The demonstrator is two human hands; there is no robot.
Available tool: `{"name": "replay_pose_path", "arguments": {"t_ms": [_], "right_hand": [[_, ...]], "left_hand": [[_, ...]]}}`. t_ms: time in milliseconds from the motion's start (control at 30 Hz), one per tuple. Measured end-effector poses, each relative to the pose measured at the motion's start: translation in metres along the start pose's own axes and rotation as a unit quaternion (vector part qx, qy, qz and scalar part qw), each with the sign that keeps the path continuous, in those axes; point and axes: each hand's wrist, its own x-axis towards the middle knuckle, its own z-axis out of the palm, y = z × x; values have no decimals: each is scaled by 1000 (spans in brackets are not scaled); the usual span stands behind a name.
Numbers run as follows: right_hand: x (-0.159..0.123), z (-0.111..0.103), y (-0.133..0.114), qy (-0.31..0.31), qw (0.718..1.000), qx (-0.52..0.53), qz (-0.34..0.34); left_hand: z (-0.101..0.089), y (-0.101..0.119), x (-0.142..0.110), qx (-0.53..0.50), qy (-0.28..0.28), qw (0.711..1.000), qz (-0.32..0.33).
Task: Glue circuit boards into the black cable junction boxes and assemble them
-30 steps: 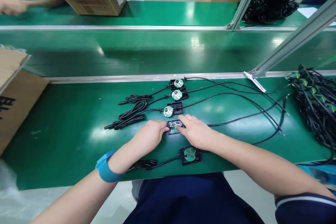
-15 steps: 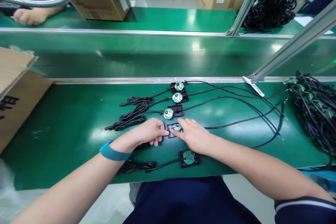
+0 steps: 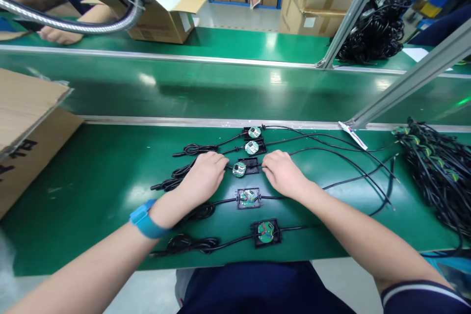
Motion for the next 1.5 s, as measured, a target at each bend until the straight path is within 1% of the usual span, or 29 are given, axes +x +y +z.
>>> {"name": "replay_pose_path", "arguments": {"t_ms": [100,167,200,233,300,367,400,467,567,633,667,767,833,867,933,1000,1133,1267,1400,1500], "right_hand": [[23,1,11,-57,997,-54,17],[28,2,14,-80,994,-68,12],[28,1,14,-82,995,-59,10],[26,0,13,-76,996,-37,7],[19,-6,10,-48,998,40,0],[14,-16,4,-29,990,141,-7],[12,-20,0,-31,981,192,-3],[11,-28,-7,-40,961,272,29],[12,-29,-14,-17,940,324,107],[12,-26,-15,15,939,318,132],[11,-24,-14,30,944,301,132],[7,-18,-13,63,967,225,106],[4,-16,-15,72,971,207,97],[3,-16,-16,75,969,213,99],[1,-14,-19,79,964,232,108],[0,-13,-21,84,964,227,109],[1,-6,-22,89,983,127,98],[6,3,-23,72,989,34,128],[12,10,-23,66,984,31,161],[14,13,-20,69,982,46,172]], "left_hand": [[7,-11,13,17,-62,998,8],[8,-13,15,3,-77,997,6],[6,-13,14,-16,-74,997,2],[3,-12,13,-43,-64,997,-7],[-6,-9,9,-104,-39,993,-38],[-17,-4,7,-152,-25,985,-78],[-21,-1,7,-166,-24,981,-98],[-28,5,9,-177,-26,976,-128],[-29,14,14,-176,-14,972,-155],[-28,19,16,-196,-9,967,-161],[-28,21,17,-219,-14,963,-159],[-29,27,19,-316,-47,933,-165],[-30,31,23,-344,-61,914,-204],[-30,32,25,-336,-65,911,-229],[-29,34,29,-292,-66,917,-263],[-25,35,34,-249,-64,929,-265],[-11,37,39,-216,-56,944,-245],[2,40,42,-189,-50,950,-243],[8,41,44,-179,-43,950,-251],[10,39,47,-182,-59,946,-260]]}}
